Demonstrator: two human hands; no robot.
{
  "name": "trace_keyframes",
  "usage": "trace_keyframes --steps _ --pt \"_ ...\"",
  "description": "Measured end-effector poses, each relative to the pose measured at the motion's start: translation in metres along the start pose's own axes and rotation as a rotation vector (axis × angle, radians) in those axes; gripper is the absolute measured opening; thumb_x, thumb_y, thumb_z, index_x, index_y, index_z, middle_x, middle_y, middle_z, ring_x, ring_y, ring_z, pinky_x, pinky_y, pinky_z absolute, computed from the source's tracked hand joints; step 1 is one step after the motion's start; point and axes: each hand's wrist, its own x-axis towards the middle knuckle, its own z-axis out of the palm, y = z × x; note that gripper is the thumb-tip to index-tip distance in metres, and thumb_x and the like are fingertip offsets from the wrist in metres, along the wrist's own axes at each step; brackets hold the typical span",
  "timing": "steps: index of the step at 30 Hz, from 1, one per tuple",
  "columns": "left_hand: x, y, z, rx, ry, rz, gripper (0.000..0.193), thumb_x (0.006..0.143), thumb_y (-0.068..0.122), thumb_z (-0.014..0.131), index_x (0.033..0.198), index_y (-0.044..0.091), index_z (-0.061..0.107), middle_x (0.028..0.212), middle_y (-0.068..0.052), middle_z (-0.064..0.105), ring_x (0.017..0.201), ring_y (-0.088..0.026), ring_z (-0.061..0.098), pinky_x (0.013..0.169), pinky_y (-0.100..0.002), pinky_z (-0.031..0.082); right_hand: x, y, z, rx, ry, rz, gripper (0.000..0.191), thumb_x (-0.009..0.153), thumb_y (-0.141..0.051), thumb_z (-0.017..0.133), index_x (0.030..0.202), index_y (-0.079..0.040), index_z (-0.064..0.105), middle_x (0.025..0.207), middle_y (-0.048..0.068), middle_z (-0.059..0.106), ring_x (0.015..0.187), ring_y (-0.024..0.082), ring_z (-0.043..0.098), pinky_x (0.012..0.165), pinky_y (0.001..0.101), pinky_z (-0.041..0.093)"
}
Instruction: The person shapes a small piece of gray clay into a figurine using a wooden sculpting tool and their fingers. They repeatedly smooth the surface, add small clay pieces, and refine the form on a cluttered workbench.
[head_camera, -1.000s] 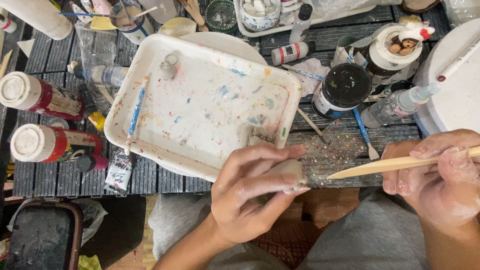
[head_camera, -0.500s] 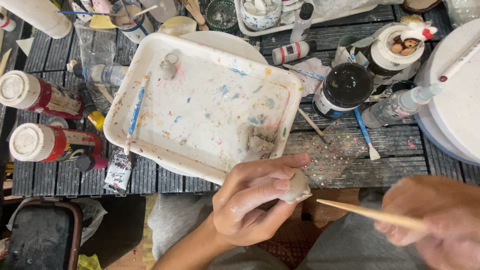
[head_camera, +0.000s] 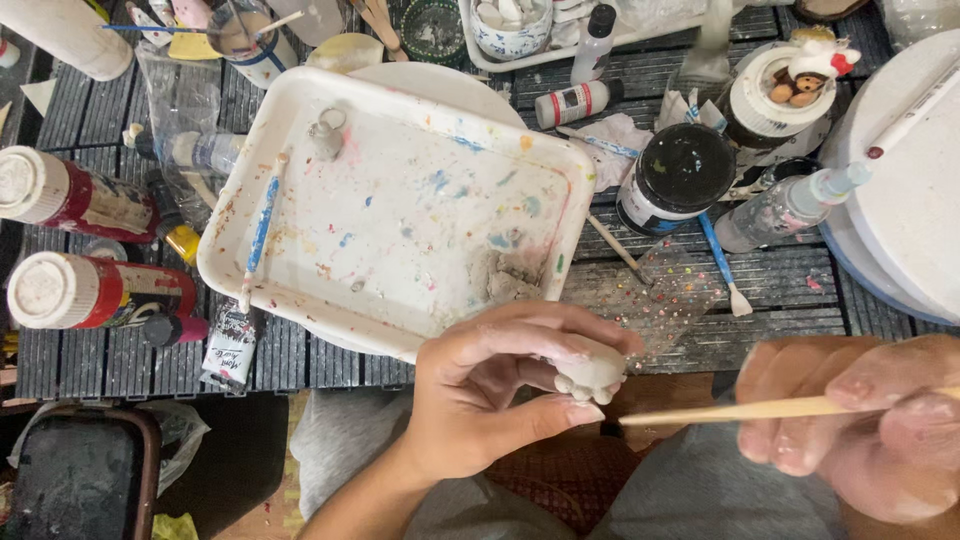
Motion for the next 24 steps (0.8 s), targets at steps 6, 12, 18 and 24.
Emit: trace_keyframes --steps 6,12,18,24 --pt "-0.002 -0.002 0.005 0.017 0.038 0.002 0.036 0.097 -0.005 0.082 0.127 0.005 0.063 0.135 -0.020 0.063 0.129 -0.035 0.067 0.104 -0.043 0.064 -0.005 0.002 0.008 0.001 0.074 0.046 0.034 0.113 -0.028 0.045 0.123 -0.002 0.065 0.070 0.012 0.073 0.068 0.028 0.066 0.065 0.0442 0.052" --pt "-0.002 -0.001 0.007 0.036 0.038 0.025 0.034 0.098 -0.006 0.081 0.126 0.004 0.064 0.131 -0.020 0.065 0.126 -0.035 0.069 0.101 -0.041 0.066 0.009 0.001 0.023 -0.049 0.119 0.024 0.031 0.111 -0.024 0.048 0.118 0.000 0.066 0.068 0.014 0.071 0.062 0.027 0.065 0.059 0.0433 0.052" --pt "-0.002 0.000 0.007 0.044 0.039 0.045 0.029 0.098 -0.005 0.081 0.121 0.003 0.065 0.129 -0.020 0.066 0.123 -0.033 0.068 0.102 -0.042 0.064 0.006 0.002 0.024 -0.073 0.141 0.042 0.031 0.111 -0.023 0.048 0.117 0.003 0.066 0.071 0.017 0.068 0.063 0.028 0.063 0.058 0.0445 0.052" --pt "-0.001 0.001 0.007 0.054 0.017 0.085 0.027 0.099 -0.002 0.081 0.120 0.003 0.066 0.127 -0.019 0.067 0.121 -0.033 0.069 0.103 -0.042 0.061 0.012 0.006 0.030 -0.030 0.139 -0.014 0.033 0.112 -0.025 0.046 0.118 0.001 0.064 0.069 0.015 0.072 0.059 0.026 0.067 0.056 0.0437 0.055"
